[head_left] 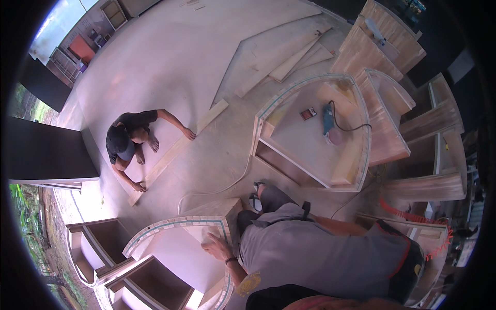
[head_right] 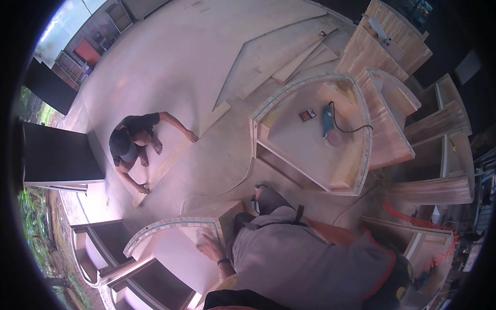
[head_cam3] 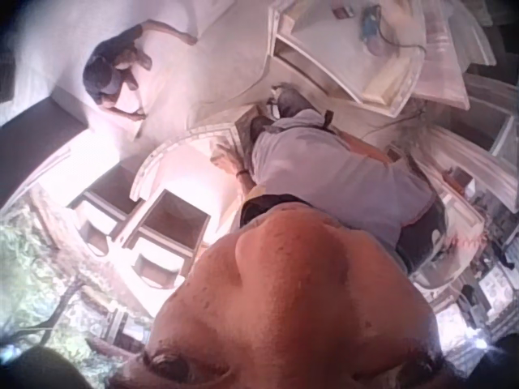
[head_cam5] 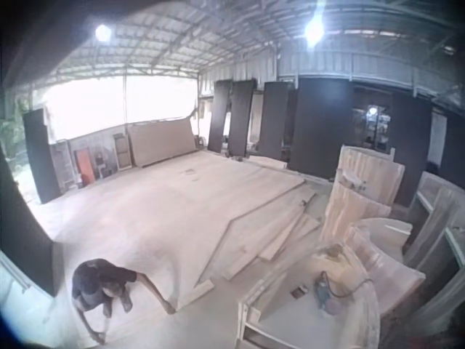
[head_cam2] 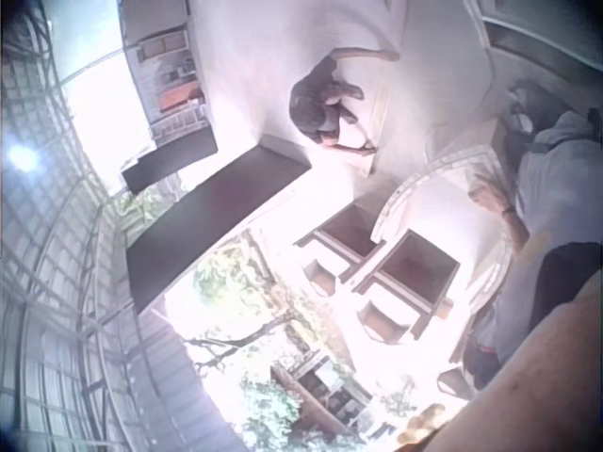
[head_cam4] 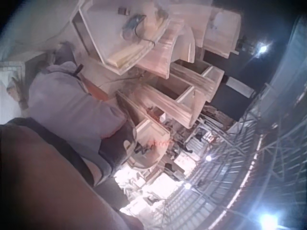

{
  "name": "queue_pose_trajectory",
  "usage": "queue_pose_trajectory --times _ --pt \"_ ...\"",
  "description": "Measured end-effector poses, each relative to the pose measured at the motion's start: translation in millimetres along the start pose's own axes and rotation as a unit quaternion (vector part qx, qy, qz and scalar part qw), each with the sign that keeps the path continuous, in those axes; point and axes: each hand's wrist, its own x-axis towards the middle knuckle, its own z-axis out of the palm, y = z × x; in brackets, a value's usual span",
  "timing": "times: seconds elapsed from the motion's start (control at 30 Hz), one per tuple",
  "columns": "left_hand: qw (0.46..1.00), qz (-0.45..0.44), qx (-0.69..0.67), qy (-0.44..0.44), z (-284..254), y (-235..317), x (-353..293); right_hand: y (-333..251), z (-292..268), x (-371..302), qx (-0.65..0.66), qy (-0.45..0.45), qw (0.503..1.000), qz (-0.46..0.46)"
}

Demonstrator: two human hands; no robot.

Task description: The person hammers a wooden frame, applies glue to the joints, and presses a small wooden piece into place. They then move the frame to the floor and position it alongside other furniture pieces.

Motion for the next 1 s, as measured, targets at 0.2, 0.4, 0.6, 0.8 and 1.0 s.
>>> queue_pose_trajectory --times 0.2,0.4,0.6,0.8,1.0 --pt "0.998 0.042 0.011 0.040 21 -16 7 -10 -17 -35 -0.036 -0.003 0.999 0.033" --pt "1.000 0.006 -0.008 -0.011 -3 8 -3 -12 -29 -58 -0.073 -0.005 0.996 0.045" --pt "0.999 0.016 -0.044 0.007 -3 9 -10 -5 -47 -89 -0.128 0.000 0.991 0.045" --pt "0.950 0.274 -0.054 0.137 0 41 -18 -69 -98 -101 -0.118 0.073 0.986 0.096" --pt "0.842 0.493 -0.218 0.020 10 166 -68 -129 -106 -94 0.135 0.109 0.985 0.009"
